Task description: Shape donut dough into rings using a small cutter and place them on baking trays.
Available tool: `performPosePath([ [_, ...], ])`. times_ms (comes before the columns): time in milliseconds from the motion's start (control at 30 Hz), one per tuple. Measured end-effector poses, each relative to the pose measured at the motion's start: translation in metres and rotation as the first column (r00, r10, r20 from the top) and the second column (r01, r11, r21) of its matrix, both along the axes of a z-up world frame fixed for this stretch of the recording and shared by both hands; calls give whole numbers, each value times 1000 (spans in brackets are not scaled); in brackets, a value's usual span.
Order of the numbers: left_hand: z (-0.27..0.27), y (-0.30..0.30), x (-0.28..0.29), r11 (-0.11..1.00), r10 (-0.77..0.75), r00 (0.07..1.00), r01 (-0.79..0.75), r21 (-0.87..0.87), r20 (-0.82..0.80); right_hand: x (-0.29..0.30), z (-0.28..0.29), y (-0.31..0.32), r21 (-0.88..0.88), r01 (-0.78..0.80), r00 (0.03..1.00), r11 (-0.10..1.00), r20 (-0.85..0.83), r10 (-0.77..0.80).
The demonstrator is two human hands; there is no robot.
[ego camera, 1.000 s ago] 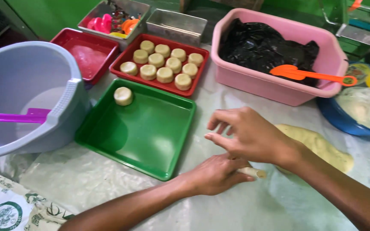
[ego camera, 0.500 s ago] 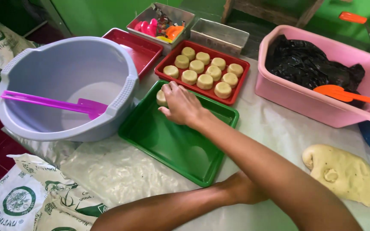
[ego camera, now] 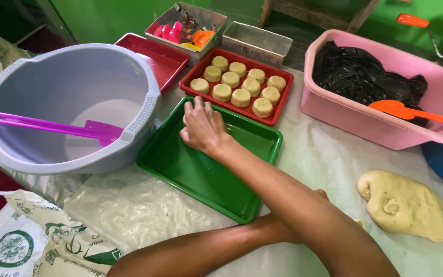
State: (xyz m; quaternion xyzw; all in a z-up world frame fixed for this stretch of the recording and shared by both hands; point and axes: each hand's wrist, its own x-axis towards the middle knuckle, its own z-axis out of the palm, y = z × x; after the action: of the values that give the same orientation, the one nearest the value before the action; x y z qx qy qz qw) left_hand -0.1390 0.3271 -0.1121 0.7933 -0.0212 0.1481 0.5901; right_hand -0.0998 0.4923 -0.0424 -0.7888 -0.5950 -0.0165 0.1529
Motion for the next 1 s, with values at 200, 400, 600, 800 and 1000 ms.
performPosePath([
  [200, 16, -2, -2, 999, 30, 999, -30, 20, -32, 5, -3, -6, -17, -30, 999, 999, -45, 29],
  [400, 34, -3, 1, 998, 44, 997, -42, 46, -63, 13, 7, -26, 99, -49, 993, 994, -101, 59],
  [600, 44, -16, 3, 998, 11, 993, -3, 66, -115, 23, 49, -76, -42, -192, 970, 980, -157, 183],
  [800, 58, -17, 3, 999, 30, 995, -27, 36, -93, 62, 160, -215, 308, -139, 838, 941, -470, 277],
  [1000, 68, -14, 10, 983, 168, 969, -178, -42, -182, 110, 119, -354, 66, 493, 820, 867, -369, -438],
])
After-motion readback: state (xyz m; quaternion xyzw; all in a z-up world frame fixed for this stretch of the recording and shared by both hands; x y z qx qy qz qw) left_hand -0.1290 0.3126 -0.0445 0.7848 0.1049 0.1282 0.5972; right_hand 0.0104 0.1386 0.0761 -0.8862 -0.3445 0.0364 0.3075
